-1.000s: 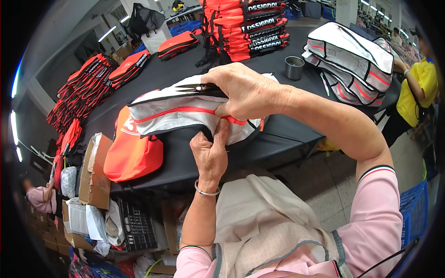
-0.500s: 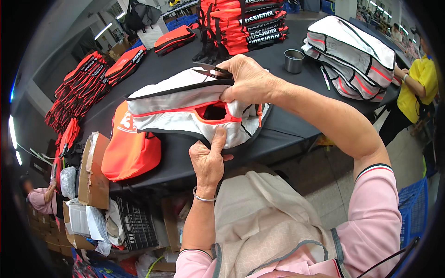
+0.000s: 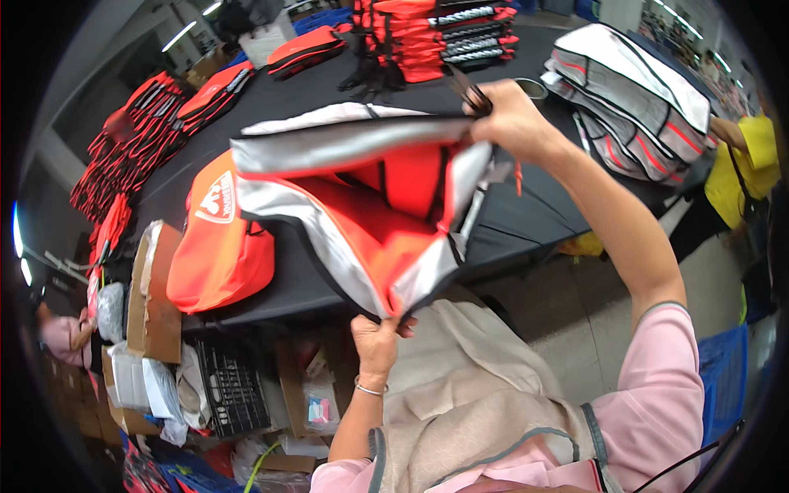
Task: Trim excess threads and inspect fabric bags on a production line.
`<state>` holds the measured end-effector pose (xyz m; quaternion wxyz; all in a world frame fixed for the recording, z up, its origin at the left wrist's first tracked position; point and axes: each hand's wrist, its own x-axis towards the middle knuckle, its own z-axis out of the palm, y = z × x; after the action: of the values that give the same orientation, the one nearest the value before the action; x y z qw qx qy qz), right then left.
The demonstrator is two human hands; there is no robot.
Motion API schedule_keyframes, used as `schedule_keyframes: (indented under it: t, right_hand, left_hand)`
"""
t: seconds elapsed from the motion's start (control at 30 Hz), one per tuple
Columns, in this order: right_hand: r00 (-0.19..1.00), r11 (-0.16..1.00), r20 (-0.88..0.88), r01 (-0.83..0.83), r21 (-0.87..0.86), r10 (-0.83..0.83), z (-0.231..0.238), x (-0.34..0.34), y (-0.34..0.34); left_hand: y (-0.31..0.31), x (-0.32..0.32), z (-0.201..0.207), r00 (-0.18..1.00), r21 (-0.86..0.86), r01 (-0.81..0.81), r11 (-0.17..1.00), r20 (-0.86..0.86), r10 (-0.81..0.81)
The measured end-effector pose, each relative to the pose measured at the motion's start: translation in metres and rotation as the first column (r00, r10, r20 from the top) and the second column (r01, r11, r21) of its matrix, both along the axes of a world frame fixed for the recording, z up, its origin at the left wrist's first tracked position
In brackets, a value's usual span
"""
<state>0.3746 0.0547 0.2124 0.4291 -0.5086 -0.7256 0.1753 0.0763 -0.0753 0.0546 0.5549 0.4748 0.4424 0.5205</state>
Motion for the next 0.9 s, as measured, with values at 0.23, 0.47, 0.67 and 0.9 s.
schedule_keyframes:
  t: [0.23, 0.47, 0.67, 0.9]
  right_hand:
    - [0.988, 0.966, -0.129, 0.044, -0.255, -0.080, -0.026, -0.025, -0.077]
    - [0.983, 0.942, 0.131, -0.076, -0.326, 0.125, -0.031, -0.046, -0.104]
    - [0.953, 0.907, 0.163, -0.177, -0.382, 0.254, -0.051, -0.064, -0.116]
    - [0.880, 0.756, 0.067, -0.363, -0.545, 0.471, -0.037, -0.083, -0.114]
  left_hand:
    - [0.008, -0.016, 0.001, 0.692, -0.218, 0.424, 0.879, -0.547, -0.470]
    - [0.022, -0.028, -0.032, 0.947, -0.175, 0.178, 0.968, -0.239, -0.217]
    - [0.041, -0.013, -0.037, 0.941, -0.118, -0.257, 0.959, -0.255, 0.220]
    - [0.078, -0.009, -0.057, 0.885, -0.004, -0.423, 0.906, 0.214, 0.414]
